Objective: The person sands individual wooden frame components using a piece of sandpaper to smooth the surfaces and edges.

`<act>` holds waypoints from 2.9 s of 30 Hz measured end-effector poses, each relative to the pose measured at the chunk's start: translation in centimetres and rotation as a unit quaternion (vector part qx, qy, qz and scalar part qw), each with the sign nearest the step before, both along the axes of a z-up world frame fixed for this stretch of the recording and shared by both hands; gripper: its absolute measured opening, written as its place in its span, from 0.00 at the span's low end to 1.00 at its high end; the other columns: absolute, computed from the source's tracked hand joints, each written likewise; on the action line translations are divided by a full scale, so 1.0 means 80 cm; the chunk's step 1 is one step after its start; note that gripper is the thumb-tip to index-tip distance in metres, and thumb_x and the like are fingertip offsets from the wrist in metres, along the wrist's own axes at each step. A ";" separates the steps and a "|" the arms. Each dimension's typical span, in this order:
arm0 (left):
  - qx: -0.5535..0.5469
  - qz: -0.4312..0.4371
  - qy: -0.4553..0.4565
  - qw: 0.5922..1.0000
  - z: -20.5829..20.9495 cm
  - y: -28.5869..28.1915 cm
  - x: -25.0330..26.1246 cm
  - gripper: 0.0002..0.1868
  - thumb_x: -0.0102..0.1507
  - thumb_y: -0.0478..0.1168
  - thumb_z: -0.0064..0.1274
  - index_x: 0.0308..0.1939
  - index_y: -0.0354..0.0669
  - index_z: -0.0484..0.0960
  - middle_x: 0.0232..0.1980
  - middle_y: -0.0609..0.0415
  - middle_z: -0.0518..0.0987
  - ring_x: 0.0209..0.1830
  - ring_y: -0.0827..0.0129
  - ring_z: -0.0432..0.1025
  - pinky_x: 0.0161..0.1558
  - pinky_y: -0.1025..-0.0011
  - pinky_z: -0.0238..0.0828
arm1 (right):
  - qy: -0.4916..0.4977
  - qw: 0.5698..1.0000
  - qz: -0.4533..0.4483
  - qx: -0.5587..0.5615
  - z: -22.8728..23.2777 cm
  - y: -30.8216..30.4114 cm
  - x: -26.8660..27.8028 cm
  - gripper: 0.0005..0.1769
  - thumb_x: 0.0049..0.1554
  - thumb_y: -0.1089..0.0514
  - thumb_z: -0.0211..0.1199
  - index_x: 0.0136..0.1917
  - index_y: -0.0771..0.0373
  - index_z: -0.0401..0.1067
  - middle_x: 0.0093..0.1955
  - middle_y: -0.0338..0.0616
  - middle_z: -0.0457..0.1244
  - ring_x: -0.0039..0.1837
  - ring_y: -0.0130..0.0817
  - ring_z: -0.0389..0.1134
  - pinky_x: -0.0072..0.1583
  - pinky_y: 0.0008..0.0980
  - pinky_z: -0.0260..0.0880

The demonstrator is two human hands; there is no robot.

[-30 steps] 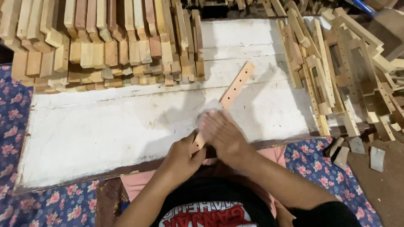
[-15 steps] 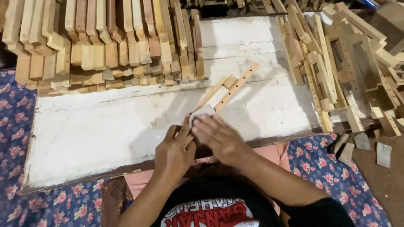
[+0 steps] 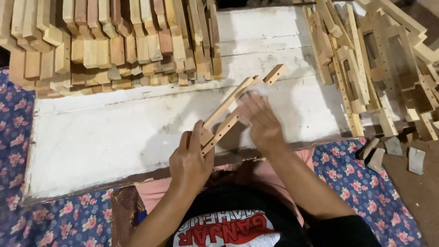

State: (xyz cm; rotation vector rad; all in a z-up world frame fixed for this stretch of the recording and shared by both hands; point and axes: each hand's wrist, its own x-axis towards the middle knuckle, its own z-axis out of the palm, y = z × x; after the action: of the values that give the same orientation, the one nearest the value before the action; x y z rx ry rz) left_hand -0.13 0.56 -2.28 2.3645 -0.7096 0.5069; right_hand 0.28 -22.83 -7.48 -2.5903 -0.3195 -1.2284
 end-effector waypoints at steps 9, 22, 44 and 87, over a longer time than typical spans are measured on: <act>-0.007 0.012 -0.031 0.999 -0.006 0.002 0.003 0.28 0.56 0.37 0.61 0.61 0.36 0.80 0.37 0.46 0.79 0.22 0.53 0.78 0.24 0.60 0.79 | 0.002 0.992 0.120 0.047 0.014 0.072 -0.036 0.20 0.67 0.62 0.45 0.65 0.65 0.74 0.72 0.52 0.63 0.75 0.53 0.60 0.78 0.46 0.54; 0.005 -0.012 -0.038 0.999 0.003 0.009 0.003 0.33 0.54 0.34 0.64 0.63 0.33 0.75 0.39 0.48 0.79 0.17 0.66 0.70 0.18 0.70 0.69 | 0.007 0.997 0.043 0.070 0.026 -0.004 -0.010 0.20 0.63 0.72 0.50 0.68 0.73 0.69 0.75 0.55 0.59 0.79 0.47 0.55 0.81 0.47 0.50; -0.095 -0.085 -0.374 0.919 0.032 -0.011 0.115 0.13 0.62 0.39 0.69 0.49 0.53 0.84 0.55 0.49 0.75 0.63 0.51 0.69 0.72 0.32 0.38 | 0.114 0.599 0.217 0.762 0.124 -0.087 -0.122 0.13 0.59 0.54 0.64 0.40 0.67 0.74 0.27 0.46 0.62 0.25 0.41 0.66 0.25 0.32 0.70; -0.424 -0.218 0.701 0.530 -0.021 -0.030 -0.002 0.25 0.74 0.44 0.33 0.72 0.36 0.63 0.28 0.50 0.66 0.12 0.77 0.55 0.06 0.84 0.48 | -0.044 0.979 0.158 0.125 0.061 0.045 -0.064 0.21 0.67 0.57 0.48 0.48 0.67 0.82 0.55 0.50 0.73 0.56 0.48 0.75 0.60 0.46 0.73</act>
State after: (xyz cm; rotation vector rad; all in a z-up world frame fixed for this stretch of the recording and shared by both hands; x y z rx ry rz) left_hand -0.27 -1.84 -3.98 0.9099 -0.0890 -1.0354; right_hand -4.83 -19.25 -2.57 -2.1778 -0.5347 -1.1838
